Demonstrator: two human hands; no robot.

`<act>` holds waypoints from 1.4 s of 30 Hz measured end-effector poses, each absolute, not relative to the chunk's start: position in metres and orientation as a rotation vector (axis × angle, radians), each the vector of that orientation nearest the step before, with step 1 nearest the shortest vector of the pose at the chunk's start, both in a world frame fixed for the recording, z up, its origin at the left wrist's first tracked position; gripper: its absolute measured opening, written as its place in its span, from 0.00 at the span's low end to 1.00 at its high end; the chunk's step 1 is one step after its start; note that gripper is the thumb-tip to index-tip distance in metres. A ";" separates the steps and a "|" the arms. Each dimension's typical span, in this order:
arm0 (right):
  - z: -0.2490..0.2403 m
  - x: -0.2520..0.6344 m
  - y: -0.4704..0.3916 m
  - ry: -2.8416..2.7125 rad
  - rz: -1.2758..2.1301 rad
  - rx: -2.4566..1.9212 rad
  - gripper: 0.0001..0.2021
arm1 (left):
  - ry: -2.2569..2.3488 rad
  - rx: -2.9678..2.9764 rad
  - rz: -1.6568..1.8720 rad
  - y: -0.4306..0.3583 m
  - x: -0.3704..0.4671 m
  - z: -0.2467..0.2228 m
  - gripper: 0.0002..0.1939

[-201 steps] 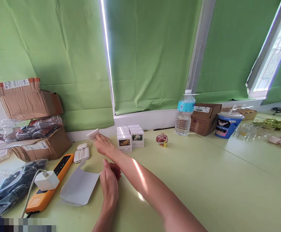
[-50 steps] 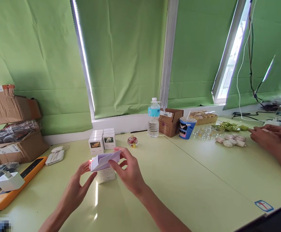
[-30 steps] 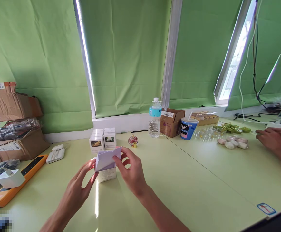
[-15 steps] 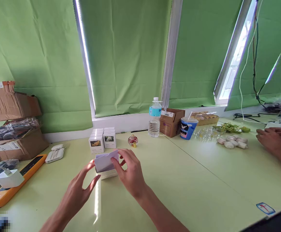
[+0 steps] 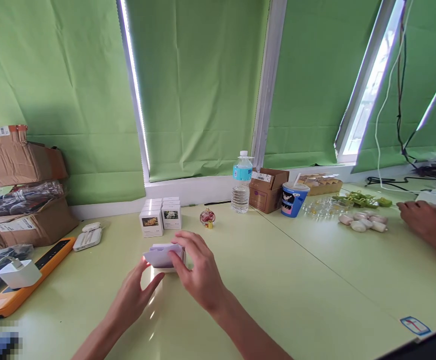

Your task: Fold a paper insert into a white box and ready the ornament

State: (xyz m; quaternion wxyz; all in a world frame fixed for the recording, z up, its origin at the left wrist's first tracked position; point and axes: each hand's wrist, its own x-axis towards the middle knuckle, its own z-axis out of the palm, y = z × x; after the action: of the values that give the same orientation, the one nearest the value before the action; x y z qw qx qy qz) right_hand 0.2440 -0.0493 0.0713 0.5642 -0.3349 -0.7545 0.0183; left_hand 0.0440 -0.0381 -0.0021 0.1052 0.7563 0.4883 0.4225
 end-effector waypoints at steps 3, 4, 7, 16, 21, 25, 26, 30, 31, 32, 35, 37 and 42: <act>0.072 0.245 -0.049 -1.813 -0.004 -0.754 0.13 | 1.360 2.205 1.256 -0.035 0.046 -0.002 0.16; 0.072 0.246 -0.049 -1.830 -0.019 -0.748 0.13 | 1.350 2.196 1.259 -0.034 0.046 -0.002 0.16; 0.069 0.246 -0.047 -1.894 -0.030 -0.789 0.14 | 1.361 2.167 1.264 -0.031 0.045 -0.001 0.16; 0.062 0.244 -0.045 -1.936 0.001 -0.911 0.10 | 1.458 2.040 1.295 -0.030 0.041 -0.004 0.18; 0.056 0.267 -0.016 -1.800 0.025 -1.105 0.12 | 1.440 1.944 1.278 -0.024 0.030 0.000 0.19; 0.042 0.293 0.015 -1.644 0.101 -1.333 0.18 | 1.443 1.843 1.255 -0.019 0.024 -0.002 0.23; 0.038 0.298 0.020 -1.614 0.105 -1.367 0.20 | 1.427 1.826 1.241 -0.018 0.024 -0.003 0.23; 0.017 0.307 0.038 -1.526 0.103 -1.466 0.29 | 1.279 1.830 1.178 -0.015 0.024 -0.010 0.21; 0.011 0.307 0.044 -1.508 0.108 -1.489 0.32 | 1.262 1.842 1.163 -0.014 0.024 -0.011 0.20; 0.006 0.307 0.050 -1.489 0.113 -1.510 0.34 | 1.263 1.855 1.151 -0.013 0.024 -0.012 0.20; -0.008 0.307 0.074 -1.427 0.131 -1.565 0.40 | 1.297 1.885 1.123 -0.008 0.022 -0.014 0.21; -0.013 0.307 0.093 -1.392 0.140 -1.584 0.42 | 1.303 1.891 1.122 -0.005 0.020 -0.017 0.21; -0.018 0.298 0.140 -1.308 0.164 -1.603 0.48 | 1.314 1.885 1.148 0.001 0.019 -0.021 0.23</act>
State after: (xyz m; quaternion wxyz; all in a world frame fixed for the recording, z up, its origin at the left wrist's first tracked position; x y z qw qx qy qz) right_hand 0.2975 0.1399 -0.0176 0.5082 -0.6653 -0.5426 0.0681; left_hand 0.0187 0.0014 -0.0215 0.2827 0.7040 0.4906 0.4287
